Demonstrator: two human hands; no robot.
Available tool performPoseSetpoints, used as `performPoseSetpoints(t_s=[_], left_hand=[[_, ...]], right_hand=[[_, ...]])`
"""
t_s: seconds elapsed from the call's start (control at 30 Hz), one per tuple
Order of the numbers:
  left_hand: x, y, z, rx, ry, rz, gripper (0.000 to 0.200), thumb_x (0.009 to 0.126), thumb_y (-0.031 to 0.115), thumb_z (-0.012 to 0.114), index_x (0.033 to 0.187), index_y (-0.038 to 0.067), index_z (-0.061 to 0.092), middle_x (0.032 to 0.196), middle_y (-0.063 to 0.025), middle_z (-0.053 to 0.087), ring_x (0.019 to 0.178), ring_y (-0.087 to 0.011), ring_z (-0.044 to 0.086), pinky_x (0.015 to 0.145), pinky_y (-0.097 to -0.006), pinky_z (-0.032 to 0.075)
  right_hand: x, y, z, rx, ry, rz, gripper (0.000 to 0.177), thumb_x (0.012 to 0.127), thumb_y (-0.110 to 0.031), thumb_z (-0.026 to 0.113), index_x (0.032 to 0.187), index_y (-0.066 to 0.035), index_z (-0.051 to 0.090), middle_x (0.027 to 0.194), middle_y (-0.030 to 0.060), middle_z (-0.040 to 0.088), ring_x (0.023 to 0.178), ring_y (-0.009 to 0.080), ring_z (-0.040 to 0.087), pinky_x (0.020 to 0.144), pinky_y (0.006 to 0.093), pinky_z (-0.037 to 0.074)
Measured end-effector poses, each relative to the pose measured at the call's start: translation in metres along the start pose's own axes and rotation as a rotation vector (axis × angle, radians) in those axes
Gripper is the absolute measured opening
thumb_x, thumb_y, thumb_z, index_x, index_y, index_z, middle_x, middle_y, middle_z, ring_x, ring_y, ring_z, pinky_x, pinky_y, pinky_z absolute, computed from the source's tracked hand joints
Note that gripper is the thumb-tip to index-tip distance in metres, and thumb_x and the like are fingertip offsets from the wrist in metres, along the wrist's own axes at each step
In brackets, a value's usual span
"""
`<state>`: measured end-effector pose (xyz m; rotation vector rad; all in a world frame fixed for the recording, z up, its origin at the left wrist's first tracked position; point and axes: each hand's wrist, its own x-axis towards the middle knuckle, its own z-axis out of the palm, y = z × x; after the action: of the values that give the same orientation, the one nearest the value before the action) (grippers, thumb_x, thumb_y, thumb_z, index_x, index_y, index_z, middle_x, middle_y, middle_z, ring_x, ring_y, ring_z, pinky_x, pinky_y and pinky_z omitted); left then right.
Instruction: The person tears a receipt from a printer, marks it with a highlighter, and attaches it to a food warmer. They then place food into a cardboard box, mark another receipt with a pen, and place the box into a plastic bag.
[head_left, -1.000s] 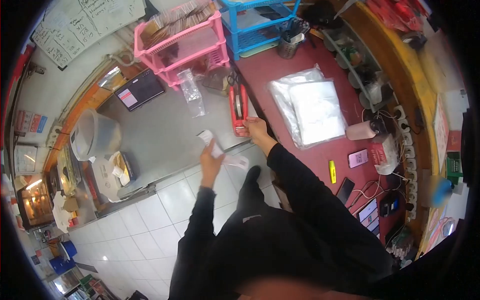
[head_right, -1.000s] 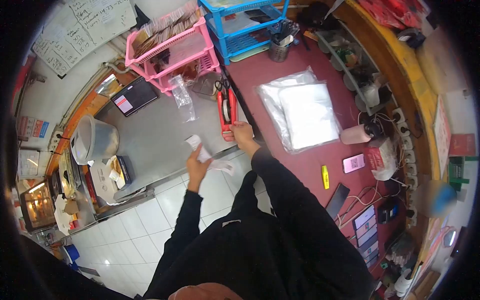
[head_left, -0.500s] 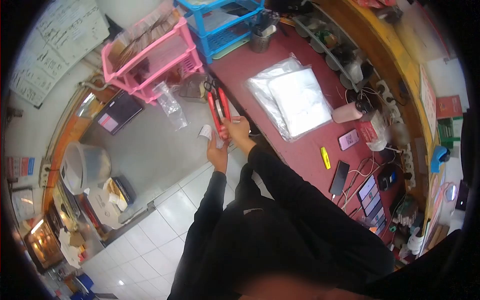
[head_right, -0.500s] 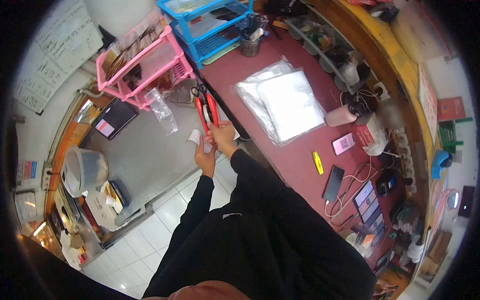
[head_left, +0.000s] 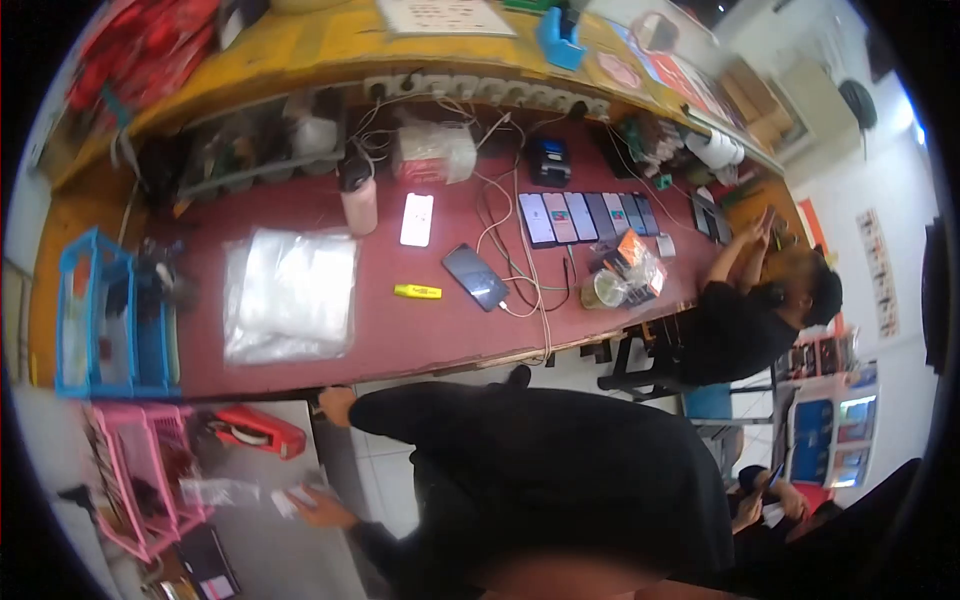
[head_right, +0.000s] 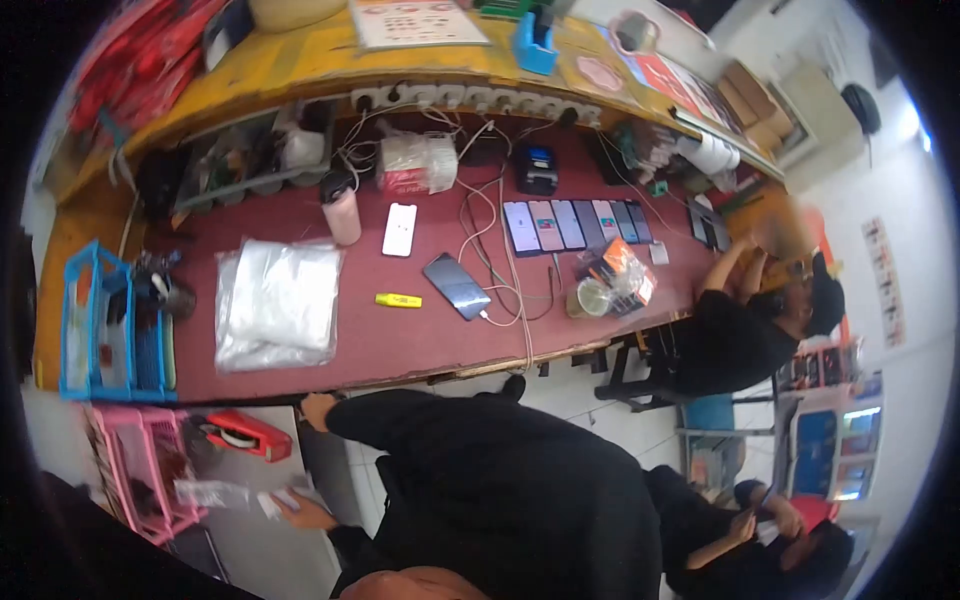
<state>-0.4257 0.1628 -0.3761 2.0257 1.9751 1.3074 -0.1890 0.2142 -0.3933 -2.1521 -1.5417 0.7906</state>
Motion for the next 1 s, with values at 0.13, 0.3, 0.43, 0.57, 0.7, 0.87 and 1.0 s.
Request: performPoseSetpoints(t_s=[0.13,0.3,0.43,0.57,0.7,0.87,1.0], left_hand=[[-0.005,0.063,-0.05,-0.113,-0.147,-0.155,0.041,0.09,0.009,0.058,0.13,-0.003,0.056,0.127,-0.0241,0.059,0.112,-0.0372,0.059,0.095,-0.0396,0.044],[-0.005,0.132,-0.011,-0.279,-0.305,0.223,0.049,0.081,-0.004,0.049,0.129,0.001,0.058,0.122,-0.0225,0.059,0.11,-0.041,0.056,0.095,-0.0441,0.042],[0.007,0.265,0.033,-0.589,-0.536,0.384,0.042,0.085,-0.004,0.051,0.126,-0.003,0.058,0.117,-0.0264,0.058,0.109,-0.0433,0.055,0.093,-0.0456,0.044],[0.002,0.372,0.062,-0.707,-0.638,0.491,0.041,0.086,-0.003,0.053,0.127,-0.003,0.057,0.121,-0.0261,0.055,0.109,-0.0426,0.055,0.094,-0.0462,0.044],[-0.039,0.464,0.062,-0.812,-0.747,0.393,0.043,0.086,-0.003,0.052,0.129,-0.003,0.056,0.118,-0.0237,0.055,0.111,-0.0385,0.055,0.095,-0.0431,0.044],[-0.137,0.527,0.063,-0.779,-0.793,0.377,0.045,0.087,-0.005,0.051,0.132,-0.001,0.055,0.119,-0.022,0.053,0.112,-0.0352,0.055,0.091,-0.0388,0.046],[-0.197,0.561,0.053,-0.761,-0.895,0.281,0.046,0.087,-0.006,0.052,0.132,-0.001,0.054,0.12,-0.0201,0.052,0.113,-0.0324,0.054,0.094,-0.0377,0.043]], right_hand=[[-0.041,0.057,-0.072,0.097,-0.192,-0.099,0.025,0.076,-0.026,0.07,0.084,-0.003,0.071,0.077,0.0182,0.068,0.074,0.0351,0.067,0.069,0.048,0.052],[-0.116,0.181,-0.111,0.347,0.022,-0.045,0.022,0.078,-0.026,0.064,0.079,-0.005,0.07,0.071,0.0175,0.066,0.067,0.0309,0.066,0.061,0.0438,0.049],[-0.212,0.227,-0.192,0.582,0.406,0.007,0.018,0.081,-0.021,0.064,0.09,-0.006,0.072,0.076,0.0129,0.069,0.066,0.0219,0.065,0.062,0.0364,0.05],[-0.315,0.235,-0.382,0.39,1.045,0.2,0.029,0.082,-0.012,0.063,0.111,-0.006,0.064,0.085,0.008,0.066,0.063,0.0158,0.057,0.059,0.0304,0.047],[-0.401,0.375,-0.515,0.01,1.451,0.315,0.061,0.076,-0.009,0.072,0.132,-0.009,0.048,0.116,0.0105,0.057,0.1,0.023,0.058,0.077,0.0331,0.046],[-0.431,0.584,-0.532,-0.244,1.177,0.746,0.098,0.068,-0.021,0.082,0.148,-0.015,0.026,0.138,0.0102,0.04,0.127,0.0322,0.044,0.097,0.0598,0.034],[-0.413,0.658,-0.515,-0.235,1.124,0.904,0.107,0.063,-0.03,0.086,0.149,-0.017,0.024,0.142,0.0116,0.035,0.131,0.0333,0.039,0.102,0.0719,0.022]])
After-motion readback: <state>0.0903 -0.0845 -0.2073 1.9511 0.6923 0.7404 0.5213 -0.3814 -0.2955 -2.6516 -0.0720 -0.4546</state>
